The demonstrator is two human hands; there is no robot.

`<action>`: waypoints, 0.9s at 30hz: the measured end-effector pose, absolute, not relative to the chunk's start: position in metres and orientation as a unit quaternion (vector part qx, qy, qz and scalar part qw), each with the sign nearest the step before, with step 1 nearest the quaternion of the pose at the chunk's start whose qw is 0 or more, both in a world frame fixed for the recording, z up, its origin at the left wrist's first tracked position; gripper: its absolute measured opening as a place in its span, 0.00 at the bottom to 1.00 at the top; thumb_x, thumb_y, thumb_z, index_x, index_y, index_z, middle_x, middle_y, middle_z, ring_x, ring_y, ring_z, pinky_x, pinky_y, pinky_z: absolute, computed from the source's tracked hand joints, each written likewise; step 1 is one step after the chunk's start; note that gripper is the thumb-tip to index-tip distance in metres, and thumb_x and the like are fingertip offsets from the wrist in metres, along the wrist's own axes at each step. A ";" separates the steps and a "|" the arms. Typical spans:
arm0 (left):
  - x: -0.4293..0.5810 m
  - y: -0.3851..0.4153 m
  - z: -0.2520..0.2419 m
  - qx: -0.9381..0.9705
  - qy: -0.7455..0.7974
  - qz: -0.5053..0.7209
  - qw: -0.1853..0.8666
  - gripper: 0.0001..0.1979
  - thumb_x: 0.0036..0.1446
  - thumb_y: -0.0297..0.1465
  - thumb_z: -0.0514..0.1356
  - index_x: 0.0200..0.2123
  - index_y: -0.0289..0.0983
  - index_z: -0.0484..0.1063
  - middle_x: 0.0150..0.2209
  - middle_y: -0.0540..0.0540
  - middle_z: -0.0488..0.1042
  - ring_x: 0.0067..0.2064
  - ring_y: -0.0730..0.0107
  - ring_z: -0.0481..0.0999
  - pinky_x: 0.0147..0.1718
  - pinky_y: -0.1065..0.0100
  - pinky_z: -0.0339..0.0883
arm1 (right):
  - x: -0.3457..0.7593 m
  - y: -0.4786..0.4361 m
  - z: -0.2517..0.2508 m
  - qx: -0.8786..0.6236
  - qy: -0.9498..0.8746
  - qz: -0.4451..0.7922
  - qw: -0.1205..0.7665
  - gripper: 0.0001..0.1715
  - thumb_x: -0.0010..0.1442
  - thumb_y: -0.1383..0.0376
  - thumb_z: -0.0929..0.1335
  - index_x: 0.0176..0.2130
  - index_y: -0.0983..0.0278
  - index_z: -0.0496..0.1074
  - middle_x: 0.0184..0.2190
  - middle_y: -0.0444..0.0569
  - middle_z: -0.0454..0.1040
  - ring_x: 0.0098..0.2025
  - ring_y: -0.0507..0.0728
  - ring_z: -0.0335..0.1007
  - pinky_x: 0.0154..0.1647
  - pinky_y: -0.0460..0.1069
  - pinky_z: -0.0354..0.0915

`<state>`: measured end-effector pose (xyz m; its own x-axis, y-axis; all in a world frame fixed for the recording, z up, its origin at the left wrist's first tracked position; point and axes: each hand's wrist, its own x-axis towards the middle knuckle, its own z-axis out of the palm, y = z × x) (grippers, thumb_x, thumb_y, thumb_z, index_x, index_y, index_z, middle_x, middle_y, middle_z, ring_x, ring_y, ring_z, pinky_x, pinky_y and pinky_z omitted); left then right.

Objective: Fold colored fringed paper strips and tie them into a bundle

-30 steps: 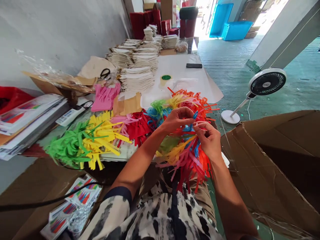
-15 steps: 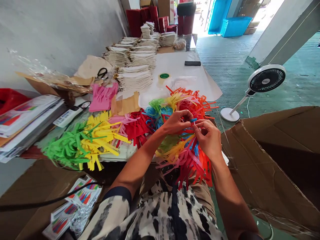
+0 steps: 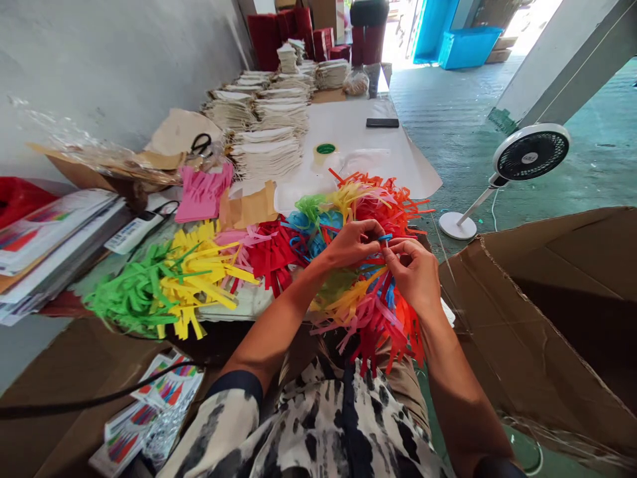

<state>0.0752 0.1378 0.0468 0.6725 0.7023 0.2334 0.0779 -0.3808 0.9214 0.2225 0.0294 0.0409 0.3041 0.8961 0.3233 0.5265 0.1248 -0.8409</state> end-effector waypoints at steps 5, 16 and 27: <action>0.075 0.134 0.045 0.805 0.263 0.314 0.430 0.06 0.53 0.33 0.62 0.33 0.36 0.74 0.32 0.50 0.75 0.34 0.72 0.70 0.37 0.67 0.63 | 0.224 0.032 0.038 -0.651 -0.543 0.198 0.493 0.16 0.62 0.53 0.70 0.31 0.62 0.78 0.42 0.56 0.83 0.39 0.60 0.77 0.40 0.53 0.66; 0.075 0.131 0.043 0.820 0.266 0.328 0.385 0.06 0.54 0.33 0.63 0.33 0.38 0.70 0.31 0.52 0.72 0.33 0.73 0.67 0.35 0.67 0.61 | 0.224 0.031 0.037 -0.663 -0.536 0.208 0.480 0.16 0.60 0.53 0.70 0.30 0.62 0.78 0.41 0.54 0.84 0.40 0.60 0.77 0.43 0.54 0.66; 0.074 0.129 0.043 0.812 0.242 0.329 0.416 0.14 0.51 0.31 0.64 0.41 0.39 0.66 0.33 0.53 0.73 0.33 0.75 0.70 0.35 0.70 0.64 | 0.224 0.031 0.037 -0.669 -0.549 0.200 0.460 0.15 0.60 0.54 0.70 0.30 0.62 0.77 0.41 0.54 0.83 0.40 0.59 0.77 0.45 0.54 0.65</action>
<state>0.0738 0.1294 0.0429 0.6661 0.6671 0.3335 0.1196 -0.5369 0.8351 0.2241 0.0307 0.0368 0.3173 0.9183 0.2369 0.5504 0.0251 -0.8345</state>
